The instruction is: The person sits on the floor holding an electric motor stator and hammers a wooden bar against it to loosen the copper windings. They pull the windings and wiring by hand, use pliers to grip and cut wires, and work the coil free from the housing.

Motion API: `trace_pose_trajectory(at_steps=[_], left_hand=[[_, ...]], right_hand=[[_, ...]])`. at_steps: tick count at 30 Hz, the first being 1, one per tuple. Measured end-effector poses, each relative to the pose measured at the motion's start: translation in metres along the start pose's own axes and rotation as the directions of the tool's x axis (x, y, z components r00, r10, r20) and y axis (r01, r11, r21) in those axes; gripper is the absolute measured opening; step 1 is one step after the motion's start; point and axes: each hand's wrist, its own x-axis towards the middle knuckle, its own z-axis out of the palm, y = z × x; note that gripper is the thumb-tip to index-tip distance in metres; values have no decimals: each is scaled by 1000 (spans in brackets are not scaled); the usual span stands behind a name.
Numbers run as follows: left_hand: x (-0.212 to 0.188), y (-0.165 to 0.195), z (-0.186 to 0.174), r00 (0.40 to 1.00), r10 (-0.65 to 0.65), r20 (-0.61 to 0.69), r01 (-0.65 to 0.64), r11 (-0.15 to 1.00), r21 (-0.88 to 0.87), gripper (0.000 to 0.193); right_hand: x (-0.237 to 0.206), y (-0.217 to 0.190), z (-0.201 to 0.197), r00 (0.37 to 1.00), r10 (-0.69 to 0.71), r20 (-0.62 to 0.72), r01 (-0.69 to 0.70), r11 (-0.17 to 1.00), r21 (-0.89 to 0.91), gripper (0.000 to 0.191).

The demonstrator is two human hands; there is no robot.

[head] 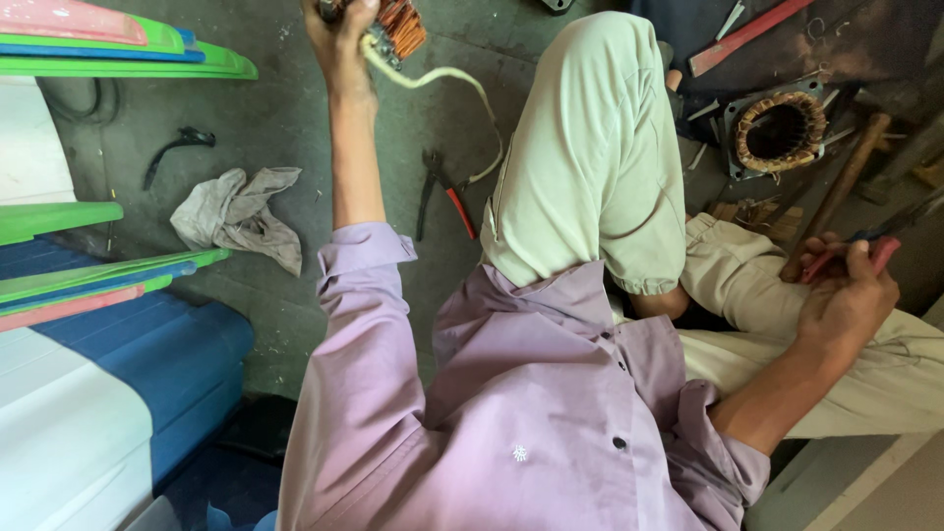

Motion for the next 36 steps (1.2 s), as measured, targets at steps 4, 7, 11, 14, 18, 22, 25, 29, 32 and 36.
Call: trace_pose_trajectory(at_steps=[4,7,11,14,18,22,25,29,32,36], left_hand=[[-1,-12,10,996,52,-77,-37,982,185,71],[-2,-30,13,997,-30,-66,63,807,588,64],[-12,-45,12,978,-138,-154,206,566,798,76],[-21,-46,8,987,-98,-126,160,612,774,72],[-25,-45,-3,973,-196,-122,225,688,690,61],[-22,-51,-8,962,-23,-272,240,547,802,49],[-25,-48,-4,906,42,-422,335,539,773,51],[-39,-33,4,859,249,-447,319,423,848,66],[-50,-24,11,877,451,-167,35,286,958,53],[-62,-39,18,974,225,30,-82,226,971,37]], right_hand=[[0,0,0,1000,-11,14,11,1000,23,15],[-1,-2,2,1000,-2,16,1,999,32,15],[-3,-7,6,1000,3,25,-5,998,61,15],[-4,-8,7,995,97,-19,-96,995,40,21],[-3,-5,3,999,39,29,-40,998,43,19],[0,0,-2,999,21,35,-24,996,81,16],[0,2,-4,1000,13,18,-14,999,31,16],[0,5,-5,999,-46,18,47,998,-40,17],[3,7,-8,1000,-22,13,22,999,-23,20],[6,9,-13,998,41,44,-43,998,36,48]])
